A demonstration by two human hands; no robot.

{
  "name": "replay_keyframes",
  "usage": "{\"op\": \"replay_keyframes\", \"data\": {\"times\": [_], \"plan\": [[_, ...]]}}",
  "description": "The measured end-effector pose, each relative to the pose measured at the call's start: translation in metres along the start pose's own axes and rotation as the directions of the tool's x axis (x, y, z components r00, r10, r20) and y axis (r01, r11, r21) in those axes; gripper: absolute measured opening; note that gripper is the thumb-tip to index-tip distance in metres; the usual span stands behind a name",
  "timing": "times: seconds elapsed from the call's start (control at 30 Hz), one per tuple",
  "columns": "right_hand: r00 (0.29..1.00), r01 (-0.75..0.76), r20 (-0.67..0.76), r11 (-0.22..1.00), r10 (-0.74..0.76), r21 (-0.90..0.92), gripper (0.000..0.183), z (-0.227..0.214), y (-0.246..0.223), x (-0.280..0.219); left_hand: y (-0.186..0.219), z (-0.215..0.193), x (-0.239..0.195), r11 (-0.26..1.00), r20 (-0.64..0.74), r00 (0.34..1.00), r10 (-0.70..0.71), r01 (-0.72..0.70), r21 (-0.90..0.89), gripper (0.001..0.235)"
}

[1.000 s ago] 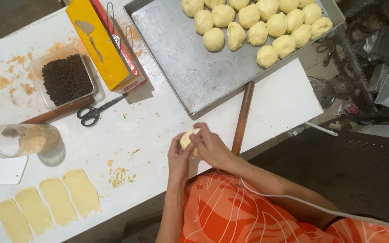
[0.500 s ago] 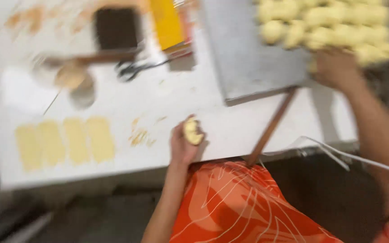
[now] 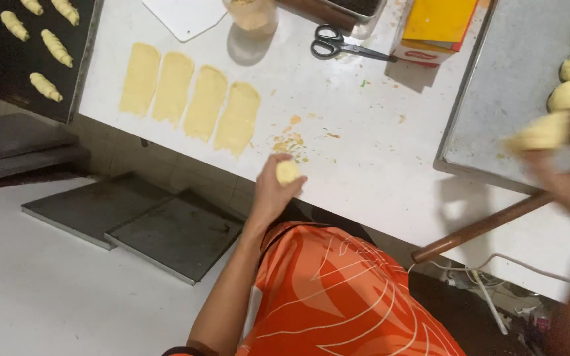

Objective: The person rolls dough balls into flat strips using a rolling pin on a white countertop. They then sprinkle dark seeds onto the strips and roll them into crescent shapes, placing the finished pastries onto a black baking tray.

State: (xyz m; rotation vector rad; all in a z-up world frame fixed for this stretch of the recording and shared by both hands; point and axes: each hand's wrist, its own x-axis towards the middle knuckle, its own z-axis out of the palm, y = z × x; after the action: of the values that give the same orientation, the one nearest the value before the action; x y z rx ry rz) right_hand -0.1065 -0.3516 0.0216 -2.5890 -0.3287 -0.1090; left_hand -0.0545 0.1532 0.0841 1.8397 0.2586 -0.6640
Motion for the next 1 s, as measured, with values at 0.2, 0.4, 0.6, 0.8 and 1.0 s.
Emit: {"op": "replay_keyframes", "data": {"times": [0.2, 0.4, 0.6, 0.8, 1.0], "plan": [[0.877, -0.395, -0.087, 0.813, 0.473, 0.428, 0.042, 0.119, -0.224, 0.071, -0.047, 0.012, 0.059, 0.871, -0.113, 0.922, 0.371, -0.303, 0.387, 0.062], [0.716, -0.678, 0.153, 0.627, 0.681, 0.384, 0.104, 0.134, -0.295, 0.084, -0.082, 0.008, 0.082, 0.564, 0.038, 0.885, 0.464, -0.329, 0.757, 0.052], [0.755, -0.573, -0.248, 0.795, 0.607, 0.199, 0.061, 0.156, -0.301, 0.064, -0.062, -0.019, 0.075, 0.448, 0.258, 0.741, 0.62, -0.604, 0.659, 0.073], [0.473, -0.472, 0.349, -0.102, 0.809, 0.875, 0.052, 0.218, -0.355, 0.122, -0.077, -0.033, 0.112, 0.584, 0.211, 0.749, 0.627, -0.632, 0.51, 0.031], [0.39, -0.389, 0.033, 0.132, 0.92, 0.912, 0.042, 0.214, -0.341, 0.159, -0.049, -0.026, 0.096, 0.934, 0.196, 0.913, 0.356, -0.346, -0.086, 0.029]]}}
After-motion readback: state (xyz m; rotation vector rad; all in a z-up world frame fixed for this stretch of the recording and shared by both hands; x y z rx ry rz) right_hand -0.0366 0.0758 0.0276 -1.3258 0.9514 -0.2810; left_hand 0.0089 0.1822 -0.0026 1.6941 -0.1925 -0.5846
